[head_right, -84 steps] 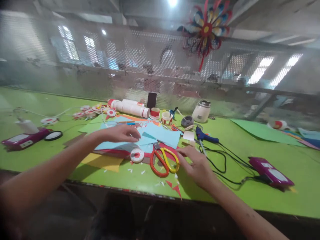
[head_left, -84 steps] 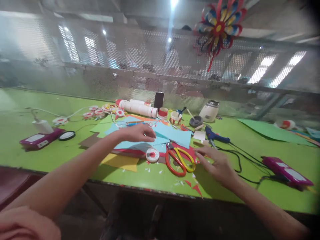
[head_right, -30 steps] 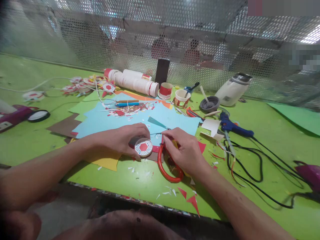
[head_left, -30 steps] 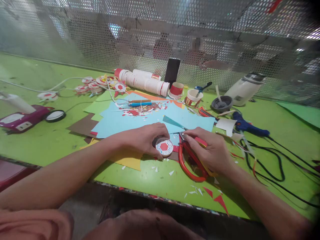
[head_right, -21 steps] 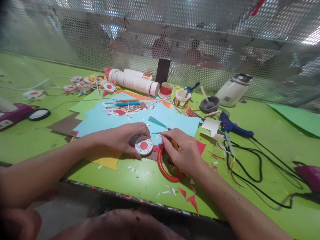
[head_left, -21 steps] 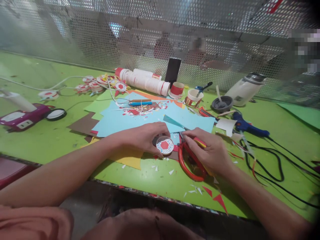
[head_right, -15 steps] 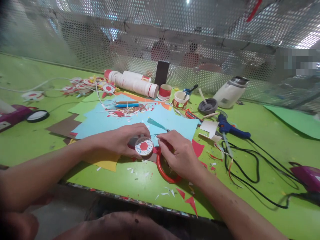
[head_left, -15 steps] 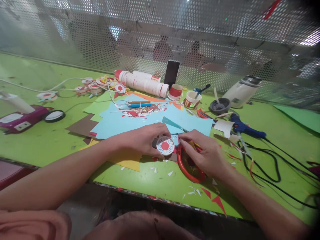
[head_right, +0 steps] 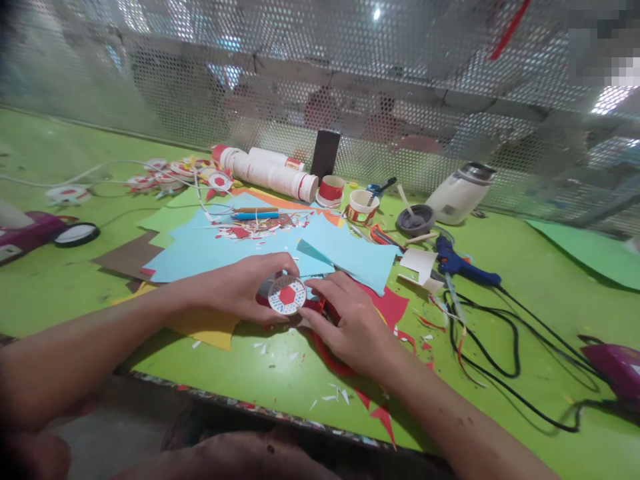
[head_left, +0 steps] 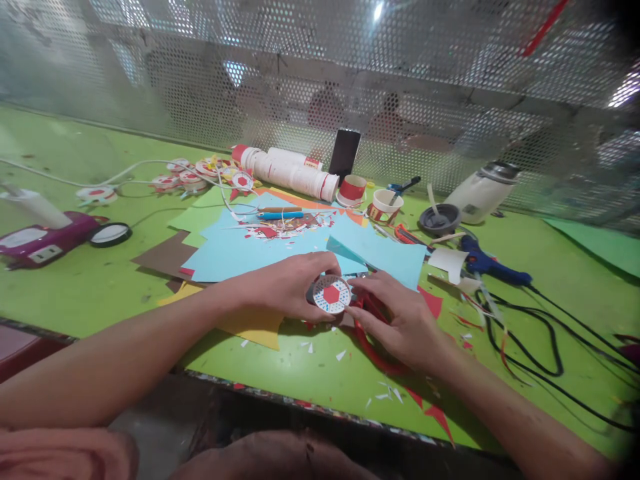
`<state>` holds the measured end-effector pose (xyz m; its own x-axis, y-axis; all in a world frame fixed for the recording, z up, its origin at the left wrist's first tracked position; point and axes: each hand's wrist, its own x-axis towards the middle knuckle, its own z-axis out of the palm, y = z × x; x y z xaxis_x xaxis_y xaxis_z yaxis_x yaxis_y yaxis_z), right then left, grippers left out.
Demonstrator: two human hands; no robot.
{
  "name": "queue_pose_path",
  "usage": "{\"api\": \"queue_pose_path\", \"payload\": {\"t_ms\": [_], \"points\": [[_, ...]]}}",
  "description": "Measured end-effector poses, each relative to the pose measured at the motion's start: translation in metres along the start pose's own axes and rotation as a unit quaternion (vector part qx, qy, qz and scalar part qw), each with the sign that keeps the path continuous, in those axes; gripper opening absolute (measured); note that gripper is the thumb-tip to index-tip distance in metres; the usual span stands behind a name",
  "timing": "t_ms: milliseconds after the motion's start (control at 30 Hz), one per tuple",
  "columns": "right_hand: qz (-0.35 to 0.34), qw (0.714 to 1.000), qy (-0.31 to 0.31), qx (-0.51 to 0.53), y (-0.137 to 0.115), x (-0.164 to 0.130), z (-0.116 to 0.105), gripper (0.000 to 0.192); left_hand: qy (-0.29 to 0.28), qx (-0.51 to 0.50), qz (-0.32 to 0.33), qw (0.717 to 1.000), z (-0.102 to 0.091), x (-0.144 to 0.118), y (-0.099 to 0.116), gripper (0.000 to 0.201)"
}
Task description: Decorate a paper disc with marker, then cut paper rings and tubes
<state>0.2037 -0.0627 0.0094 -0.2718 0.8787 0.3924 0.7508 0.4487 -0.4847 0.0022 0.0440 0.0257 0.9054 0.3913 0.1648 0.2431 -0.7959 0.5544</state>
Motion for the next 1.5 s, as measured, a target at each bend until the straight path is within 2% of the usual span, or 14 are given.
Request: {"api": "queue_pose_path", "payload": {"t_ms": [333,533,800,933,1067,1167,1267,1367,1500], "points": [[0.013,1.0,-0.002,-0.008,0.0,-0.001,-0.001,0.035,0.002,-0.063,0.022,0.998,-0.001,0.002,-0.004,0.048],[0.01,1.0,0.02,-0.006,0.0,0.0,-0.001,0.036,0.037,-0.065,0.005,0.997,0.004,0.005,-0.006,0.057],[0.014,0.999,0.029,-0.003,0.002,0.0,0.001,0.031,0.023,-0.053,0.003,0.998,0.001,0.003,-0.004,0.047],[0.018,0.998,0.063,0.002,0.002,-0.001,0.001,0.022,0.02,-0.045,0.005,0.999,0.0,0.002,-0.004,0.046],[0.071,0.988,0.14,0.007,0.003,0.001,-0.007,0.014,0.0,-0.039,0.017,0.999,0.0,0.003,-0.006,0.042],[0.14,0.97,0.201,0.0,0.008,0.004,-0.017,0.02,-0.012,-0.033,0.022,0.999,0.001,0.004,-0.008,0.041],[0.192,0.953,0.235,0.007,0.017,0.007,-0.026,0.024,-0.025,-0.028,0.038,0.999,0.001,0.004,-0.008,0.041],[0.203,0.95,0.237,0.023,0.023,0.008,-0.026,0.025,-0.04,-0.02,0.04,0.998,0.001,0.004,-0.007,0.042],[0.191,0.96,0.197,0.052,0.02,0.007,-0.015,0.029,-0.039,-0.011,0.022,0.999,0.0,0.002,-0.006,0.052]]}}
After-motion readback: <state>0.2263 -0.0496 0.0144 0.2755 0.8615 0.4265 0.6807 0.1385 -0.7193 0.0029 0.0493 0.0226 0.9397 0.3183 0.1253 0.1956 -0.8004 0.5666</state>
